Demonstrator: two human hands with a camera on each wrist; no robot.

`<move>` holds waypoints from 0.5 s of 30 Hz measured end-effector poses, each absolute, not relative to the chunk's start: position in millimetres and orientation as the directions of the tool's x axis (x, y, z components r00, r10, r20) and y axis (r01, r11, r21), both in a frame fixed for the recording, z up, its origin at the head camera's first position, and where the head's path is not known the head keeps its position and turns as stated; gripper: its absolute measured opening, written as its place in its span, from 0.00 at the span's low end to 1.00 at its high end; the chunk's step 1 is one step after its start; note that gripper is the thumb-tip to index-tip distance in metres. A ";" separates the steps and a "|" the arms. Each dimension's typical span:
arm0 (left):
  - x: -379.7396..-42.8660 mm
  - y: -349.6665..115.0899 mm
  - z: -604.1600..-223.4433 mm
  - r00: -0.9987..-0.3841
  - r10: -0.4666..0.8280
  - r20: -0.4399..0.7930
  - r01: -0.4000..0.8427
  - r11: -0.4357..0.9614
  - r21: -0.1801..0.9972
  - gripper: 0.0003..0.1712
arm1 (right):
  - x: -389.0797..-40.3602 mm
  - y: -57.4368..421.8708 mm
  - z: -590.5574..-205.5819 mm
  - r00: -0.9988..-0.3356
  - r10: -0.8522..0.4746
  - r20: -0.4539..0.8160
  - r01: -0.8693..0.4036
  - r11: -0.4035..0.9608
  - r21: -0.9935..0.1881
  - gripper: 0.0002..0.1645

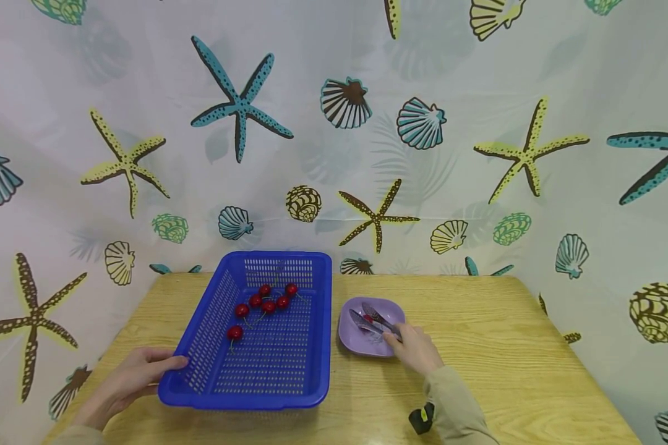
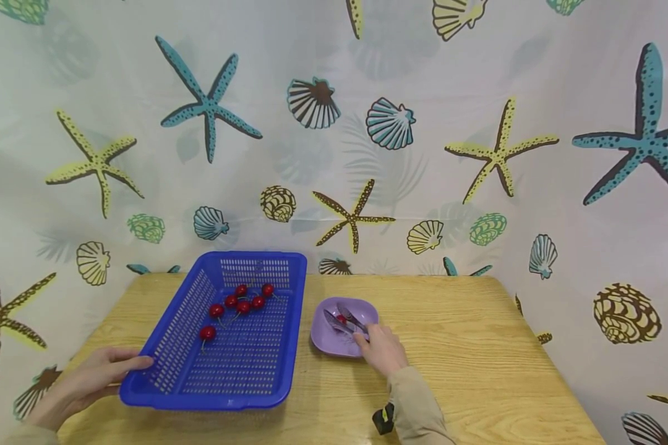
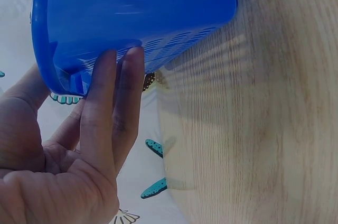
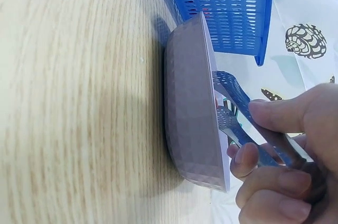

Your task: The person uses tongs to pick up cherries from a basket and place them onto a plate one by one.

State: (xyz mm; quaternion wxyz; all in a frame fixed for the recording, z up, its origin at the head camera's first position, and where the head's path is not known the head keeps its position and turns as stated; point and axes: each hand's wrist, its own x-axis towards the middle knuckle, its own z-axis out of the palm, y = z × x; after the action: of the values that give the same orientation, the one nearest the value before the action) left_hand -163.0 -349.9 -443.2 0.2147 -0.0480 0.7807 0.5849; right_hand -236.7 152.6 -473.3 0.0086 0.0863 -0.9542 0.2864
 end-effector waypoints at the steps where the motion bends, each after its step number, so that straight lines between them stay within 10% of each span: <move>1: -163.0 -349.9 -443.2 -0.903 0.174 -0.392 -0.327 0.312 0.892 0.31 | -236.3 152.5 -473.2 -0.985 -0.158 0.068 -0.169 0.819 -0.548 0.11; 15: -163.8 -350.6 -444.8 -0.904 0.176 -0.390 -0.329 0.297 0.896 0.30 | -234.7 153.6 -478.8 -0.988 -0.123 0.091 -0.154 0.804 -0.574 0.15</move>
State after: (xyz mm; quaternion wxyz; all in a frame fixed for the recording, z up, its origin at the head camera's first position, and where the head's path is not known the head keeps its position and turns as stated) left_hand -163.8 -350.6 -444.8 0.2135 -0.0494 0.7764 0.5909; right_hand -234.7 153.6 -478.8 0.0247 0.0729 -0.9494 0.3044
